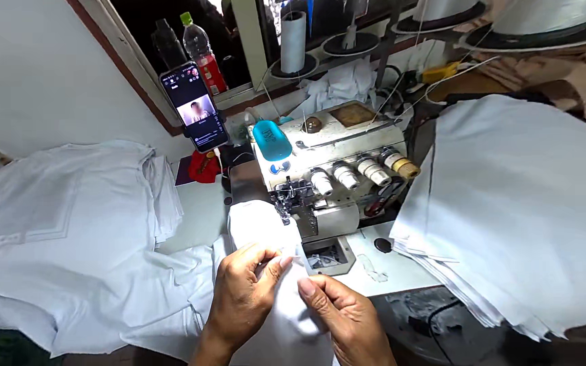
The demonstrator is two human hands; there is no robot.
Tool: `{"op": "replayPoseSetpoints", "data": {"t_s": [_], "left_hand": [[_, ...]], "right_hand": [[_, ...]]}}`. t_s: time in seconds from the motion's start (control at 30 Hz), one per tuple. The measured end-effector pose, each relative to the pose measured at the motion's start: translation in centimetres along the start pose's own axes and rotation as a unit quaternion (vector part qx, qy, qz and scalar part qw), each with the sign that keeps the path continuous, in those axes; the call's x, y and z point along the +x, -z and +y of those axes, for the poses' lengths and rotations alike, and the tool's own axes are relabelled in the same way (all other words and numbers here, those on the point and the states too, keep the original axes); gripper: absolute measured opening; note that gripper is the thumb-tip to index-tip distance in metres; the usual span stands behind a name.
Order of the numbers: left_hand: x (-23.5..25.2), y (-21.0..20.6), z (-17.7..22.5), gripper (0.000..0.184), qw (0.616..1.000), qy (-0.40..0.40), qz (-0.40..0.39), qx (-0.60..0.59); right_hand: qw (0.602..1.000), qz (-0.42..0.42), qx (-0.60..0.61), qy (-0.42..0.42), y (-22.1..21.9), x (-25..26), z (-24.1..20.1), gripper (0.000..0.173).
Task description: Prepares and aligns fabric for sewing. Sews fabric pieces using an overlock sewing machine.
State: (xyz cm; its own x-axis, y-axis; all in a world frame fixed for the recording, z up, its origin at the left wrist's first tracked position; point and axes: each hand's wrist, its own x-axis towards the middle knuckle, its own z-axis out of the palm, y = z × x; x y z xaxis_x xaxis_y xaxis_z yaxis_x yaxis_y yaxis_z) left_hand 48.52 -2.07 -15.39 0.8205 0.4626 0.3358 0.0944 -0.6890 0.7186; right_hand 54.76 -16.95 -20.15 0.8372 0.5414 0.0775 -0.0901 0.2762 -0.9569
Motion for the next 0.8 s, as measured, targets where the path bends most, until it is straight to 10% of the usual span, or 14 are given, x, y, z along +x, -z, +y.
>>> {"op": "replayPoseSetpoints", "data": {"t_s": [0.1, 0.3, 0.47, 0.8], "left_hand": [[2.2, -0.3, -1.3, 0.02, 0.998, -0.004, 0.003, 0.065], [2.9, -1.8, -4.6, 0.013, 0.999, 0.027, -0.021, -0.033], [0.2, -0.7, -1.5, 0.012, 0.996, -0.059, 0.013, -0.067], [-1.1, 0.1, -1.1, 0.008, 0.992, -0.101, 0.066, 0.033]], "right_hand": [[0.987, 0.103, -0.105, 0.069, -0.1, 1.5, 1.7, 0.021], [0.968, -0.023, -0.001, -0.249, 0.3, 5.5, 1.9, 0.061], [0.993, -0.001, 0.026, -0.112, -0.3, 5.1, 0.8, 0.014], [0.998, -0.058, -0.036, 0.007, -0.4, 2.2, -0.3, 0.02]]}}
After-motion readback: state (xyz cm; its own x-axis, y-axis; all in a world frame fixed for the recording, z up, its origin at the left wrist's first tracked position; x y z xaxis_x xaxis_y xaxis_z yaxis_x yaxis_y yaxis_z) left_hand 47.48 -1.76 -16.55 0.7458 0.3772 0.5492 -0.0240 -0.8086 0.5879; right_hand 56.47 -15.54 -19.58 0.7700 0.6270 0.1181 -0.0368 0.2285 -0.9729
